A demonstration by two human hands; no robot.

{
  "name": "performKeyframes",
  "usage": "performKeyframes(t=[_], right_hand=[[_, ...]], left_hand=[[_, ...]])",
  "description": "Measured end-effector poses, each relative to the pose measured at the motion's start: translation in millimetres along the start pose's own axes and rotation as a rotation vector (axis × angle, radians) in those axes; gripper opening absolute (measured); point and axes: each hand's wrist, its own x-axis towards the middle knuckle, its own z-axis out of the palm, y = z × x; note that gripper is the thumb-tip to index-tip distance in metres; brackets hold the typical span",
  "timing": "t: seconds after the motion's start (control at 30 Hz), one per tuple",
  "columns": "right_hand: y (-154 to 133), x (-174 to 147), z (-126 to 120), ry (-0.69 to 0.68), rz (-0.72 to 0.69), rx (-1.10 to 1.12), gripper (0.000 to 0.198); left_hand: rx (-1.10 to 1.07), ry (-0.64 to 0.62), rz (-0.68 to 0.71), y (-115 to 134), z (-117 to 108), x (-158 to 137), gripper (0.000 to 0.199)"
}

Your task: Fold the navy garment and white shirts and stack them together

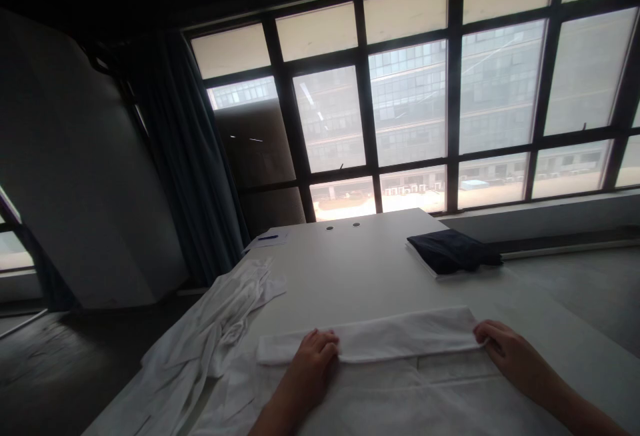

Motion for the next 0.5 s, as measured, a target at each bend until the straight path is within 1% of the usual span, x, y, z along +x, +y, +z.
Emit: performKeyframes(t=[0.1, 0.23, 0.33, 0.5], right_hand=[[0.3, -0.6, -1.2, 0.001, -0.01, 0.017, 0.011], [-1.3, -1.5, -3.4, -0.023, -0.029, 0.02, 0.011], [-1.7, -2.1, -3.9, -0.021, -0.041, 0.003, 0.012], [-2.7, -2.0, -3.0, -0.004, -0.047, -0.051, 0.013]], left_hand=[[0.005, -0.063, 0.048, 7.8, -2.2, -3.2, 0.028], [-0.044, -0.147, -0.021, 17.8, -5.0, -4.6, 0.026], [-0.093, -0.165, -0.056, 20.4, -9.8, -3.8, 0.025], [-0.12, -0.193, -0.056, 21.8, -15.9, -2.9, 0.025]])
